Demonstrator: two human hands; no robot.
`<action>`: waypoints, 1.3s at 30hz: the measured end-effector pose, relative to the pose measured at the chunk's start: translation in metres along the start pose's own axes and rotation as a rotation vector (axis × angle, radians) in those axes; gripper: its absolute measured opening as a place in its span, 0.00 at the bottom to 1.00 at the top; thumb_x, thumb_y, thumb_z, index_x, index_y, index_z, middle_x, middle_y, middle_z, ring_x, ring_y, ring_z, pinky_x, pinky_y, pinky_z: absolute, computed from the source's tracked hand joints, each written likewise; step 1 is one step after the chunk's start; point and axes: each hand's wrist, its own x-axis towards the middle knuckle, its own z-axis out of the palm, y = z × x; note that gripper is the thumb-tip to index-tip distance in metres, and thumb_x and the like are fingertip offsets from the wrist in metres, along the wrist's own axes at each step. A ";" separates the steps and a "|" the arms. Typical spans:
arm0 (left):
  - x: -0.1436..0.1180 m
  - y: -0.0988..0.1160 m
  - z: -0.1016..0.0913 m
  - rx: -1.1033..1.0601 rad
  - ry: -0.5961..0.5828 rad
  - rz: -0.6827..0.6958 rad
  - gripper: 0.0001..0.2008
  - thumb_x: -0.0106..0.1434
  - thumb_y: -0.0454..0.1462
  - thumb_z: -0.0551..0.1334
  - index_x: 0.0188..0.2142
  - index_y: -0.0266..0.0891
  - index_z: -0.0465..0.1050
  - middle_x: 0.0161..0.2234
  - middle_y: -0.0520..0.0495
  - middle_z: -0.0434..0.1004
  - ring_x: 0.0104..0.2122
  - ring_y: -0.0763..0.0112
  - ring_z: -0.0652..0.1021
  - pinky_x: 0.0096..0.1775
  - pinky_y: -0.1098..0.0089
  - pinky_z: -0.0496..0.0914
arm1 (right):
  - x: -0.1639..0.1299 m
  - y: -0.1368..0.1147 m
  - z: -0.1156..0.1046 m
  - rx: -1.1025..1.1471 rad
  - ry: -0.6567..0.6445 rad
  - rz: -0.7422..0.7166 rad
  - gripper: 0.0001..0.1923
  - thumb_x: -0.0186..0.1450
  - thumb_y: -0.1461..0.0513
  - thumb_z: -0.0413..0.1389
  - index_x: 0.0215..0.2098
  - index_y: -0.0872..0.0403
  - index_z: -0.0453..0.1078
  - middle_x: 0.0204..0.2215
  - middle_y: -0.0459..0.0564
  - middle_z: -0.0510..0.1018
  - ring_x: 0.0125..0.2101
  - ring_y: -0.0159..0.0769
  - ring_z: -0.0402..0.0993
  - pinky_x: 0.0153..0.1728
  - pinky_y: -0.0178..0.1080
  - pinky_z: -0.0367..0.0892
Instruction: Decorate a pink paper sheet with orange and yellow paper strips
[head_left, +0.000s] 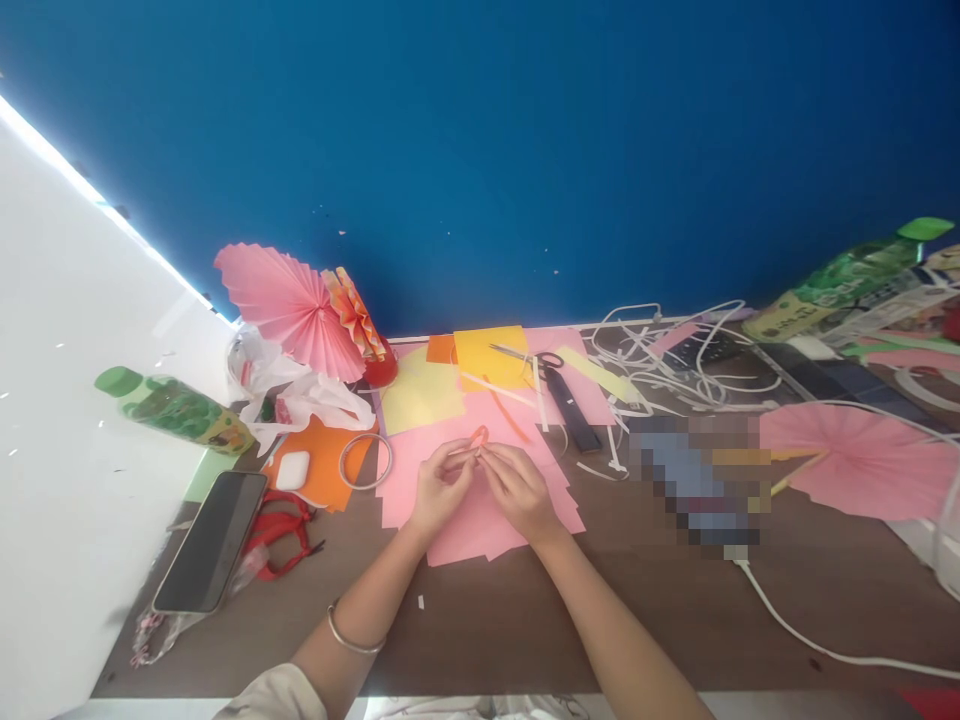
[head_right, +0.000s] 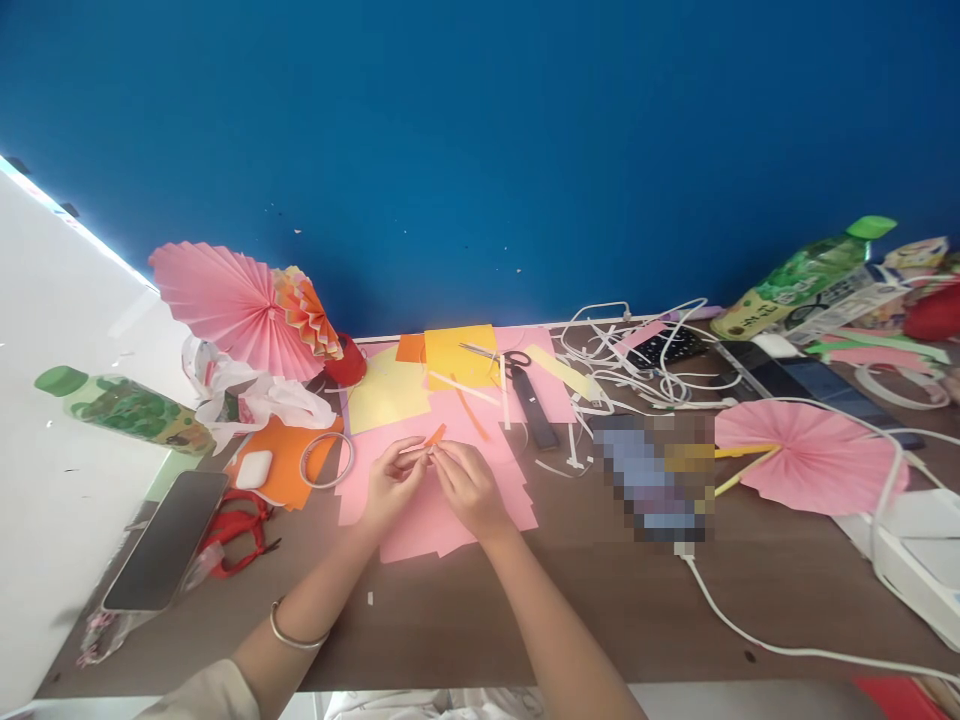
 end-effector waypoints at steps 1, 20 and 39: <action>0.000 -0.001 0.000 0.024 0.006 0.004 0.11 0.58 0.37 0.60 0.42 0.39 0.68 0.37 0.43 0.80 0.39 0.63 0.79 0.44 0.63 0.73 | 0.000 0.000 0.000 0.001 -0.001 -0.001 0.16 0.61 0.70 0.53 0.47 0.54 0.68 0.39 0.56 0.76 0.42 0.40 0.73 0.42 0.44 0.73; -0.004 -0.007 -0.001 0.186 0.018 0.141 0.13 0.59 0.35 0.58 0.45 0.42 0.69 0.39 0.46 0.79 0.40 0.64 0.79 0.42 0.63 0.74 | 0.011 -0.005 -0.009 -0.104 -0.053 -0.086 0.10 0.61 0.70 0.52 0.40 0.55 0.69 0.34 0.56 0.77 0.37 0.40 0.73 0.38 0.46 0.70; -0.003 -0.008 0.000 0.159 0.044 0.184 0.18 0.58 0.35 0.60 0.49 0.40 0.68 0.37 0.46 0.80 0.38 0.64 0.79 0.45 0.61 0.73 | 0.013 -0.007 -0.006 -0.050 0.004 0.036 0.09 0.58 0.71 0.54 0.34 0.52 0.68 0.31 0.49 0.77 0.32 0.36 0.73 0.35 0.42 0.66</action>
